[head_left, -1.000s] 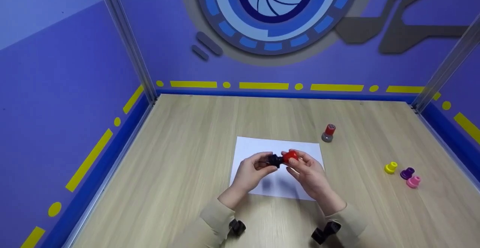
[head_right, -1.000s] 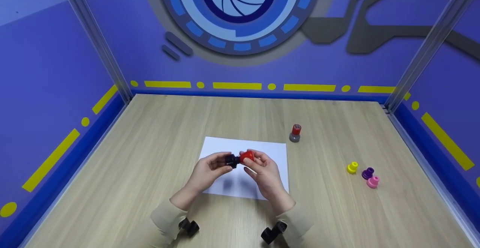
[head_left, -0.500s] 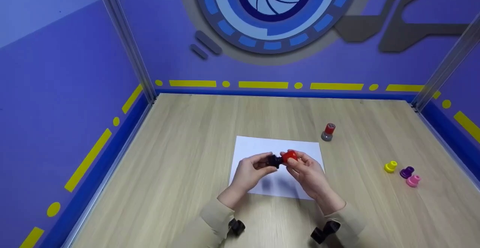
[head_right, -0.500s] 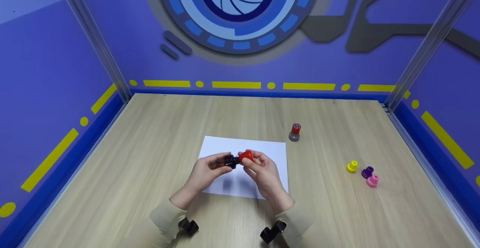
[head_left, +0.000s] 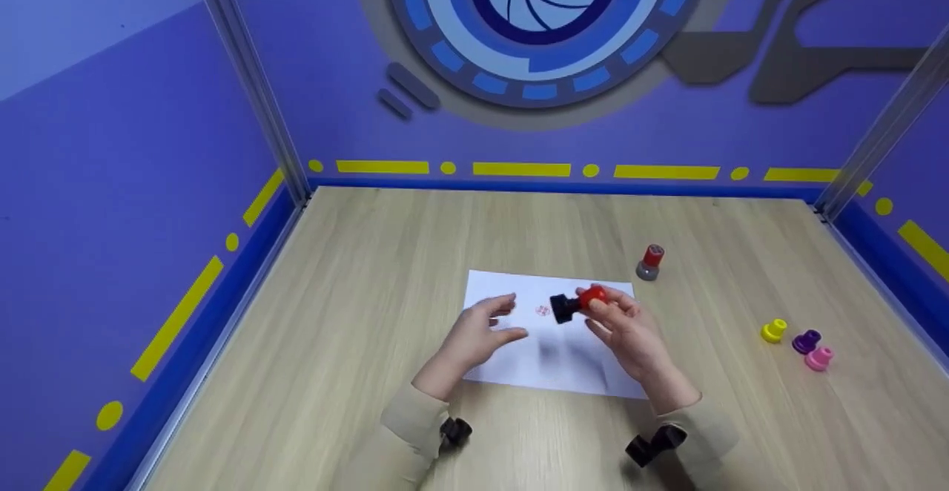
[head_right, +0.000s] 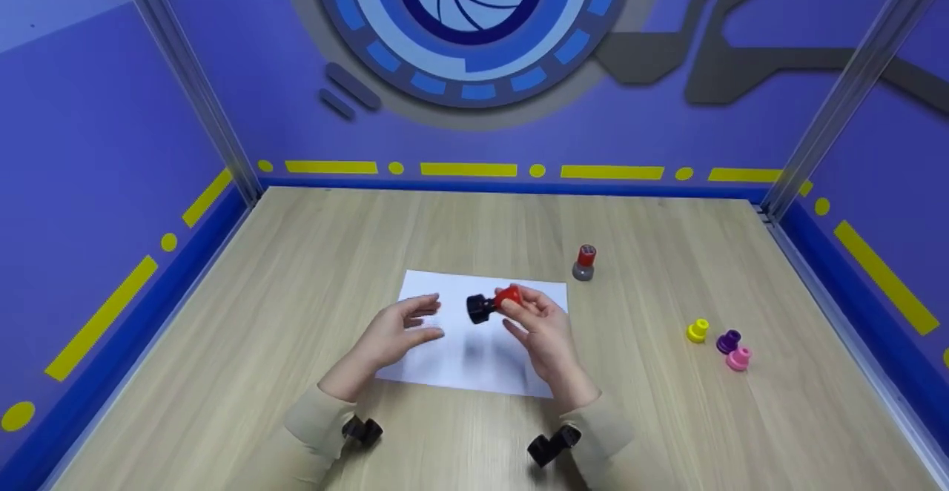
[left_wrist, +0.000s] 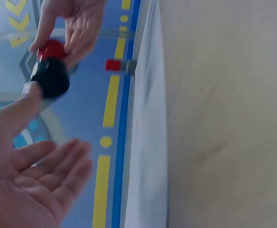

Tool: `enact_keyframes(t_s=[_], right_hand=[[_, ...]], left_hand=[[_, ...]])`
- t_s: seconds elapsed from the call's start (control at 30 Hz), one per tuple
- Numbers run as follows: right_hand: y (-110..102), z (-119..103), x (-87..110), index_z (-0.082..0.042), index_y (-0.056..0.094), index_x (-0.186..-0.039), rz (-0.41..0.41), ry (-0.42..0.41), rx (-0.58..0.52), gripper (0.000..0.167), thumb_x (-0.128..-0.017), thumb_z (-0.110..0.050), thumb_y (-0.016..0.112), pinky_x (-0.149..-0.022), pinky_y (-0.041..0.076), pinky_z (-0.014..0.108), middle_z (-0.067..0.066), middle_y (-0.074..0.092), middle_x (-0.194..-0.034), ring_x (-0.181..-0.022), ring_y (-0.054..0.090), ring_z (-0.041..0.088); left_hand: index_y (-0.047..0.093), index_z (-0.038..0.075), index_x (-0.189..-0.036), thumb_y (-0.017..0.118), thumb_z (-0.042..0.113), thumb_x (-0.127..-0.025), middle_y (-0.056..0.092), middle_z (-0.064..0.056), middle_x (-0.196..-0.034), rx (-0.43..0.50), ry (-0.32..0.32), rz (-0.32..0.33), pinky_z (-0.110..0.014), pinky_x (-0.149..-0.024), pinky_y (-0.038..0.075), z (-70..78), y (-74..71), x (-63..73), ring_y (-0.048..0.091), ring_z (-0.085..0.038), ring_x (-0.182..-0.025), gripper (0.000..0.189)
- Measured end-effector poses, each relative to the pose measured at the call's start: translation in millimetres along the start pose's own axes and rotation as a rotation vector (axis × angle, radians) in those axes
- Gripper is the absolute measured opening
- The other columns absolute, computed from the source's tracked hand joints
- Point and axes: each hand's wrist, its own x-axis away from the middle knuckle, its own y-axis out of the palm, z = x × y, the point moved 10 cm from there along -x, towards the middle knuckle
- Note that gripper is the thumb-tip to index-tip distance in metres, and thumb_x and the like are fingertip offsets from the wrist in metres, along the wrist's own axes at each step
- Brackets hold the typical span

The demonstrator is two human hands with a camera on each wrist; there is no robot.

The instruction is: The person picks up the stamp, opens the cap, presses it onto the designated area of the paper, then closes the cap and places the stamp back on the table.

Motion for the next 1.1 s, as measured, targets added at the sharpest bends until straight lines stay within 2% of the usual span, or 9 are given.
enact_keyframes(t_s=[0.17, 0.27, 0.33, 0.43, 0.57, 0.67, 0.77, 0.87, 1.1], right_hand=[[-32.8, -27.5, -5.0, -0.022, 0.062, -0.111, 0.081, -0.089, 0.001, 0.019, -0.103, -0.005, 0.059, -0.106, 0.055, 0.031, -0.014, 0.078, -0.098, -0.098, 0.074, 0.003], [-59.2, -44.3, -8.1, -0.021, 0.063, -0.109, 0.163, -0.132, -0.002, 0.018, -0.1, -0.006, 0.066, -0.094, 0.058, 0.022, -0.015, 0.078, -0.095, -0.095, 0.074, 0.001], [-76.1, -54.6, -10.1, -0.018, 0.063, -0.11, 0.224, -0.147, 0.031, 0.02, -0.097, -0.008, 0.071, -0.09, 0.058, 0.019, -0.017, 0.077, -0.094, -0.093, 0.073, -0.001], [-103.1, -70.9, -11.7, -0.016, 0.063, -0.118, 0.347, -0.149, 0.173, 0.031, -0.092, -0.015, 0.079, -0.084, 0.058, 0.014, -0.02, 0.074, -0.097, -0.091, 0.07, -0.004], [-130.8, -88.4, -17.9, -0.012, 0.055, -0.143, 0.453, -0.122, 0.497, 0.057, -0.094, -0.031, 0.077, -0.082, 0.053, 0.007, 0.001, 0.07, -0.131, -0.103, 0.062, -0.002], [-144.4, -94.0, -28.0, -0.009, 0.047, -0.152, 0.485, -0.117, 0.681, 0.066, -0.097, -0.035, 0.072, -0.093, 0.053, 0.013, 0.015, 0.056, -0.151, -0.119, 0.057, 0.01], [-153.2, -93.0, -39.0, -0.007, 0.044, -0.153, 0.488, -0.109, 0.765, 0.064, -0.099, -0.031, 0.069, -0.111, 0.051, 0.03, 0.018, 0.053, -0.151, -0.131, 0.053, 0.024], [-157.2, -87.4, -48.7, -0.003, 0.041, -0.153, 0.457, -0.085, 0.826, 0.061, -0.101, -0.023, 0.067, -0.118, 0.045, 0.046, 0.023, 0.05, -0.152, -0.137, 0.049, 0.033], [-162.4, -78.9, -59.0, 0.001, 0.038, -0.152, 0.418, -0.062, 0.913, 0.061, -0.101, -0.016, 0.066, -0.118, 0.044, 0.052, 0.029, 0.047, -0.152, -0.138, 0.047, 0.042]], left_hand=[[0.047, -0.001, -0.151, 0.079, 0.025, -0.092, 0.041, -0.02, -0.162, -0.353, -0.071, -0.14, -0.049, -0.127, 0.031, -22.3, 2.8, 0.9, 0.034, -0.036, -0.154, 0.072], [0.038, -0.001, -0.156, 0.079, 0.029, -0.092, 0.028, -0.018, -0.169, -0.497, -0.074, -0.259, -0.048, -0.13, 0.023, -31.3, 12.0, 4.3, 0.02, -0.034, -0.16, 0.082], [0.036, -0.002, -0.157, 0.079, 0.031, -0.091, 0.025, -0.02, -0.169, -0.537, -0.086, -0.301, -0.047, -0.13, 0.022, -34.9, 14.8, 6.8, 0.018, -0.034, -0.16, 0.085], [0.036, -0.001, -0.158, 0.079, 0.033, -0.091, 0.022, -0.021, -0.17, -0.569, -0.112, -0.327, -0.046, -0.13, 0.023, -37.5, 15.6, 11.0, 0.019, -0.033, -0.16, 0.086], [0.036, 0.0, -0.158, 0.079, 0.036, -0.091, 0.021, -0.021, -0.17, -0.604, -0.134, -0.328, -0.045, -0.13, 0.024, -39.4, 14.9, 14.3, 0.02, -0.032, -0.16, 0.086], [0.037, 0.0, -0.157, 0.079, 0.037, -0.091, 0.022, -0.021, -0.17, -0.621, -0.132, -0.327, -0.045, -0.13, 0.025, -40.2, 15.2, 14.6, 0.021, -0.032, -0.16, 0.087], [0.036, 0.0, -0.158, 0.078, 0.038, -0.091, 0.022, -0.021, -0.17, -0.627, -0.131, -0.33, -0.045, -0.13, 0.025, -40.6, 15.3, 14.7, 0.021, -0.032, -0.16, 0.087], [0.036, 0.0, -0.158, 0.078, 0.037, -0.091, 0.021, -0.021, -0.17, -0.619, -0.136, -0.329, -0.045, -0.13, 0.025, -40.7, 15.2, 14.9, 0.02, -0.032, -0.16, 0.087], [0.035, 0.001, -0.158, 0.078, 0.036, -0.092, 0.019, -0.02, -0.171, -0.602, -0.144, -0.333, -0.045, -0.13, 0.023, -41.8, 15.8, 14.8, 0.018, -0.032, -0.16, 0.086]])
